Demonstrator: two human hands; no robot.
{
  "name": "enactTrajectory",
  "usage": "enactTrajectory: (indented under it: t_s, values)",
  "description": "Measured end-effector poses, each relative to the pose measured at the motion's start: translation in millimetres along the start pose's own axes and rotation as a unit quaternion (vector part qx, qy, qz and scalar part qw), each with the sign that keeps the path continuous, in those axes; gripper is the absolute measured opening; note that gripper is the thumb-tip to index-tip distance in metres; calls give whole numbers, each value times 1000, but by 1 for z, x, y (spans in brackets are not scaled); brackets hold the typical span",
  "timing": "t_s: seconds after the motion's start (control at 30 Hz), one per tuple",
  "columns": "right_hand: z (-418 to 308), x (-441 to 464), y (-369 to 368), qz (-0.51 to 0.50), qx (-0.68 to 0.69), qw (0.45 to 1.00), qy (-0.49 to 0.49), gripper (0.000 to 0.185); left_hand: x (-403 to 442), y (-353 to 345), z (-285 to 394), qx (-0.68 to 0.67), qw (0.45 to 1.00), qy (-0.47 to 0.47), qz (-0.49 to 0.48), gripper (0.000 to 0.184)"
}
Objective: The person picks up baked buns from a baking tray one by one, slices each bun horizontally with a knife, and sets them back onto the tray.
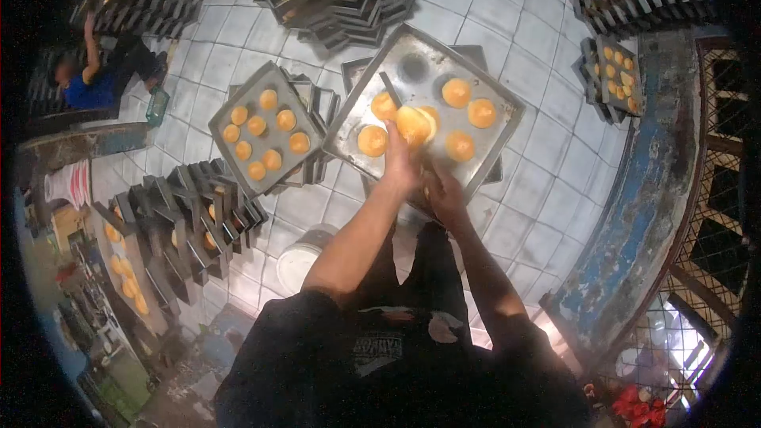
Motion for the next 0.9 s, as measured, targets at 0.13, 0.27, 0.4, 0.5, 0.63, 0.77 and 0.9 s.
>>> enactTrajectory:
  t_s: [0.13, 0.27, 0.4, 0.5, 0.63, 0.77, 0.9]
  values:
    - [40, 10, -8, -7, -109, 992, -66, 45, 117, 55, 51, 55, 989, -132, -30, 59]
    - [45, -32, 33, 29, -159, 985, -52, 45, 156, 29, 111, 85, 972, -217, -1, 47]
    - [39, -102, 68, 120, -81, 961, -236, 41, 192, 28, 147, 384, 789, -445, 176, 41]
    - [38, -138, 73, 170, -1, 934, -314, 41, 186, 16, 115, 595, 587, -503, 221, 37]
    - [58, -160, 68, 134, -54, 974, -174, 43, 199, 47, 51, 705, 486, -501, 121, 37]
    - [50, -165, 75, 116, -116, 965, -206, 41, 197, 50, 32, 762, 486, -339, 259, 50]
    - [33, -169, 89, 151, -71, 975, -144, 40, 189, 58, 2, 718, 545, -379, 209, 58]
Point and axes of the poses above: each hand's wrist, its own x-axis towards the middle knuckle, its own y-axis out of the back of the hand, z = x × y, the point moved 3 cm from there along x, towards the middle knuckle, and after that the axes turned 13 degrees about y, right-handed, at the moved point
